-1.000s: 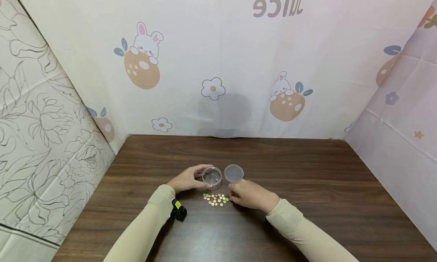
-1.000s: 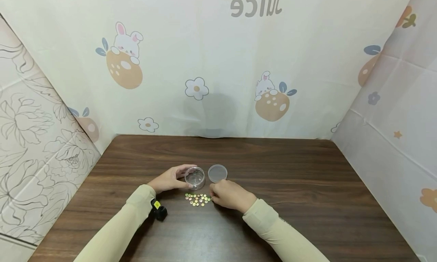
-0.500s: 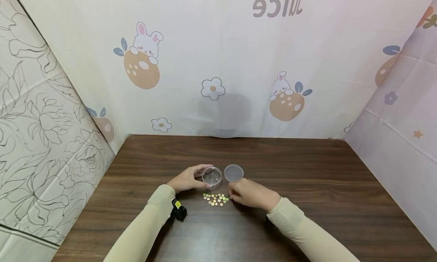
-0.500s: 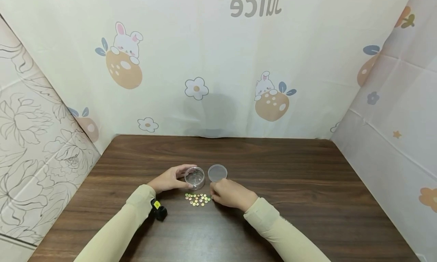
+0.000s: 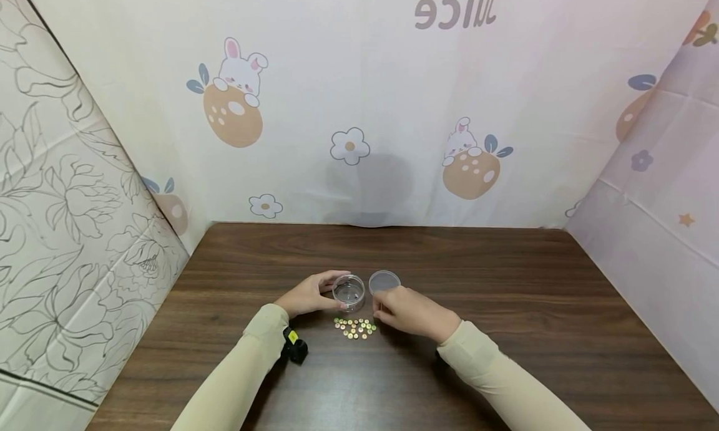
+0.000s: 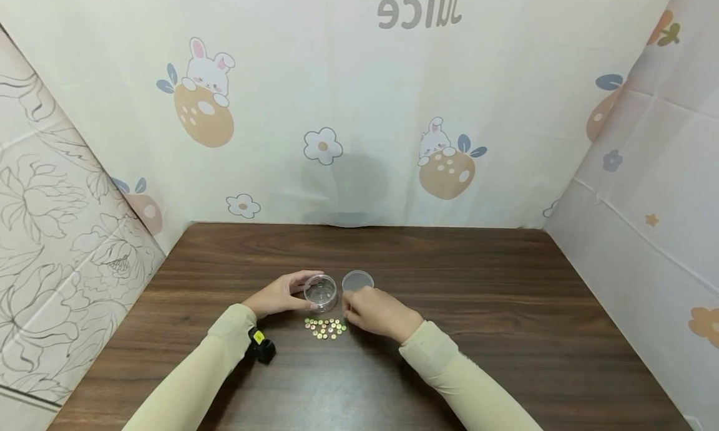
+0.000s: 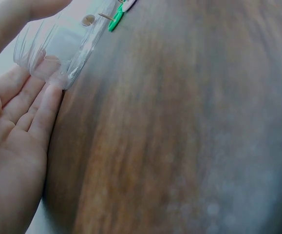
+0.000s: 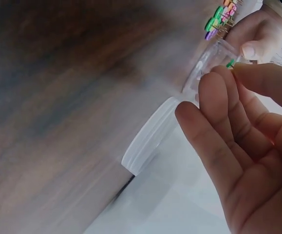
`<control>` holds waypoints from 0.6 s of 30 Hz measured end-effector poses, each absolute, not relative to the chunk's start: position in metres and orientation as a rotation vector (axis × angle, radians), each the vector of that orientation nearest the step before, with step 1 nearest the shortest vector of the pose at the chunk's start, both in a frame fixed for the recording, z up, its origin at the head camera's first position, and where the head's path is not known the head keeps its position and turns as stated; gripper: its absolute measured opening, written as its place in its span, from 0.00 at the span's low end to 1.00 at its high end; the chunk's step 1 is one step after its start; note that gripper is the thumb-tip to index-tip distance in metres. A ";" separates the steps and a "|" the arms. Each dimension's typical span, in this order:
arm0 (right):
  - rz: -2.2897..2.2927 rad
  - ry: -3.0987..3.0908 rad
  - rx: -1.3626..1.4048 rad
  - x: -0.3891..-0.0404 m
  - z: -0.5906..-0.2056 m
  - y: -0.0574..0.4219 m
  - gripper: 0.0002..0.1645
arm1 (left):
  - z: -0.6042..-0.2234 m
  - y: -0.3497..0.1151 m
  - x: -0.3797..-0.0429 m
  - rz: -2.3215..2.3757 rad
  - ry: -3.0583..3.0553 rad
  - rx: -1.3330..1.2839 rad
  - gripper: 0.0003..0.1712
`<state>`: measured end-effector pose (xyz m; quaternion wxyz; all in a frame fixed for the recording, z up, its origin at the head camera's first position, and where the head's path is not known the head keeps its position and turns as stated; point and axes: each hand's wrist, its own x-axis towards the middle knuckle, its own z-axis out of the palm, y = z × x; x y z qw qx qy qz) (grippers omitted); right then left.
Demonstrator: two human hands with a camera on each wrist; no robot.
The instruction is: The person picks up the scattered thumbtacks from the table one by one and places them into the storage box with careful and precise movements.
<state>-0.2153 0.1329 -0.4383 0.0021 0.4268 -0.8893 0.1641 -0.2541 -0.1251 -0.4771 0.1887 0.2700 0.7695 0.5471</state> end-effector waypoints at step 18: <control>0.556 -2.708 1.187 -0.222 -0.432 0.119 0.03 | -0.470 -0.125 -0.250 1.554 2.148 0.761 0.42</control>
